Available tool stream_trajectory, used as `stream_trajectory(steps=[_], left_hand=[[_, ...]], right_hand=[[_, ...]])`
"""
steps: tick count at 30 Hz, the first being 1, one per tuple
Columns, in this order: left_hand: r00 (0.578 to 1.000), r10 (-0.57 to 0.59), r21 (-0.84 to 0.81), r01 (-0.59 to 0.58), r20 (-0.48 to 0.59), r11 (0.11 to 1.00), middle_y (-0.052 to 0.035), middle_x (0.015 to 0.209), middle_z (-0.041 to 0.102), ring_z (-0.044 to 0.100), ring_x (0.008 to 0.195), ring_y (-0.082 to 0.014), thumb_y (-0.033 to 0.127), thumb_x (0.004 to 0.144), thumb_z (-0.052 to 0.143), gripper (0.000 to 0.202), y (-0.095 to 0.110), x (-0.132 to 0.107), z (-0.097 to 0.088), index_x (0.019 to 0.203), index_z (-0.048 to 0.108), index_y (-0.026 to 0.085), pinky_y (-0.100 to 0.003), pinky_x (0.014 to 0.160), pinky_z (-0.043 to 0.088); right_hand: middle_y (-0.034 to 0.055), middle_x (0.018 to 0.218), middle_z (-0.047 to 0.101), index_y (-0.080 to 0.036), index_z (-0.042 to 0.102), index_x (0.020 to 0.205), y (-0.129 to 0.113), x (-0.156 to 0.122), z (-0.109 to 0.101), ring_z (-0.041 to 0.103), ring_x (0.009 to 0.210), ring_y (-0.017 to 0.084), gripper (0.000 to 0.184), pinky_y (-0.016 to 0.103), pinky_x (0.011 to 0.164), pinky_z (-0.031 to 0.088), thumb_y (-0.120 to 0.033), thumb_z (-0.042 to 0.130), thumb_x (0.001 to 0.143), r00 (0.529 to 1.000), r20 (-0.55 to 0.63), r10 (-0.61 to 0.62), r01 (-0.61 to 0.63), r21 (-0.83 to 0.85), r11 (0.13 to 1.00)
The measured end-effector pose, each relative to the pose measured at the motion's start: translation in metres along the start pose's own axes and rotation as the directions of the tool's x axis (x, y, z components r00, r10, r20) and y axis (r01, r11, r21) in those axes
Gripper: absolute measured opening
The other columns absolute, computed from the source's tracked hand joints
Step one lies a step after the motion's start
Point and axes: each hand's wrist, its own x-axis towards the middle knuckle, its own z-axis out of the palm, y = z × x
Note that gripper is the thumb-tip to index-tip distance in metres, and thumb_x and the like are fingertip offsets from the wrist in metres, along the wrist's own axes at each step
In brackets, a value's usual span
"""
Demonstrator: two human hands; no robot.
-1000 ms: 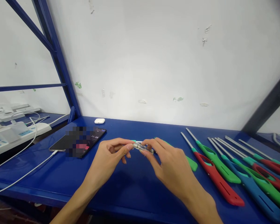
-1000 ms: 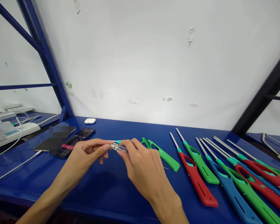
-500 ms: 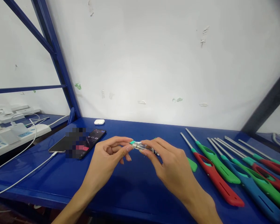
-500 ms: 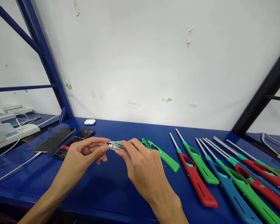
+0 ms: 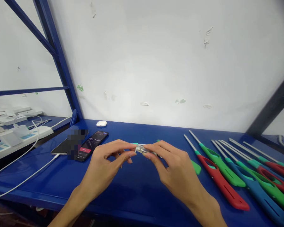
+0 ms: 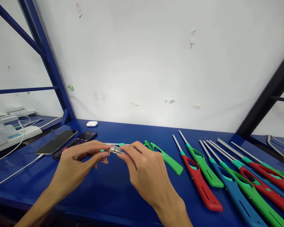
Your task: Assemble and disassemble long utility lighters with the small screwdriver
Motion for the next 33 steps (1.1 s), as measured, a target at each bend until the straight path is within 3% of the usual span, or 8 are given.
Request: stream_trajectory(steps=[7,10,13,16,20,23,28,33], left_hand=[[0.986,-0.165,-0.139,0.161,-0.016,0.977,0.0001,0.08,0.076,0.069,0.058,-0.0124,0.026,0.086,0.084,0.017,0.003,0.001,0.0,0.103,0.085,0.028,-0.017,0.047,0.05],[0.979,-0.195,-0.121,0.202,0.066,0.972,-0.0052,0.102,0.078,0.071,0.065,-0.0141,0.032,0.088,0.081,0.02,0.001,0.002,-0.001,0.107,0.084,0.026,-0.019,0.046,0.05],[0.963,-0.216,-0.07,0.229,0.164,0.971,-0.0062,0.091,0.079,0.07,0.067,-0.0166,0.039,0.093,0.074,0.024,0.0,0.003,-0.003,0.108,0.083,0.023,-0.02,0.048,0.05],[0.956,-0.232,0.026,0.231,0.177,0.973,-0.0026,0.071,0.075,0.066,0.062,-0.0167,0.048,0.096,0.069,0.031,-0.001,0.006,-0.008,0.11,0.081,0.022,-0.022,0.051,0.05],[0.959,-0.265,0.206,0.24,0.105,0.949,-0.0028,0.076,0.078,0.062,0.057,-0.0165,0.058,0.096,0.065,0.039,-0.007,0.014,-0.024,0.107,0.078,0.023,-0.025,0.051,0.048],[0.956,-0.287,0.332,0.251,0.064,0.909,-0.0042,0.085,0.08,0.072,0.072,-0.0228,0.063,0.094,0.065,0.042,-0.016,0.018,-0.04,0.107,0.076,0.025,-0.026,0.052,0.047],[0.953,-0.29,0.587,0.186,0.087,0.788,-0.0029,0.087,0.081,0.072,0.07,-0.0238,0.058,0.095,0.064,0.035,-0.026,0.022,-0.059,0.1,0.078,0.026,-0.03,0.064,0.049],[0.93,-0.348,0.621,0.204,0.118,0.757,-0.0031,0.081,0.079,0.073,0.074,-0.0269,0.055,0.093,0.065,0.032,-0.029,0.022,-0.06,0.095,0.079,0.026,-0.031,0.065,0.048]], right_hand=[[0.0035,0.103,0.078,-0.023,0.074,0.118,-0.004,0.001,-0.002,0.076,0.087,0.019,0.022,0.03,0.081,0.056,-0.024,0.054,0.109,0.998,0.062,0.009,-0.008,-0.014,1.0],[0.0038,0.105,0.079,-0.024,0.074,0.12,-0.004,0.001,-0.003,0.077,0.089,0.019,0.024,0.03,0.079,0.056,-0.025,0.051,0.11,0.997,0.077,0.007,-0.005,-0.031,1.0],[0.0026,0.108,0.079,-0.025,0.074,0.12,-0.003,0.001,-0.002,0.077,0.09,0.02,0.025,0.031,0.079,0.056,-0.024,0.051,0.11,0.993,0.117,0.012,-0.009,-0.028,1.0],[0.0022,0.116,0.08,-0.026,0.071,0.129,-0.003,0.0,0.0,0.077,0.099,0.023,0.026,0.034,0.082,0.058,-0.028,0.054,0.109,0.986,0.157,0.048,-0.041,-0.05,0.998],[0.0023,0.119,0.079,-0.028,0.06,0.144,-0.003,0.0,0.0,0.079,0.093,0.026,0.038,0.038,0.077,0.06,-0.035,0.055,0.108,0.987,0.1,0.127,-0.114,-0.124,0.986],[0.0011,0.114,0.08,-0.03,0.059,0.144,-0.005,0.001,-0.001,0.079,0.087,0.024,0.036,0.037,0.073,0.06,-0.034,0.053,0.108,0.985,0.087,0.148,-0.137,-0.117,0.984],[0.0027,0.112,0.08,-0.03,0.057,0.145,-0.006,0.001,0.001,0.079,0.094,0.026,0.038,0.04,0.081,0.061,-0.036,0.053,0.108,0.979,0.121,0.165,-0.153,-0.108,0.982],[0.0026,0.114,0.078,-0.031,0.056,0.146,-0.005,0.0,0.001,0.079,0.09,0.027,0.04,0.043,0.078,0.061,-0.036,0.053,0.107,0.974,0.133,0.184,-0.167,-0.125,0.978]])
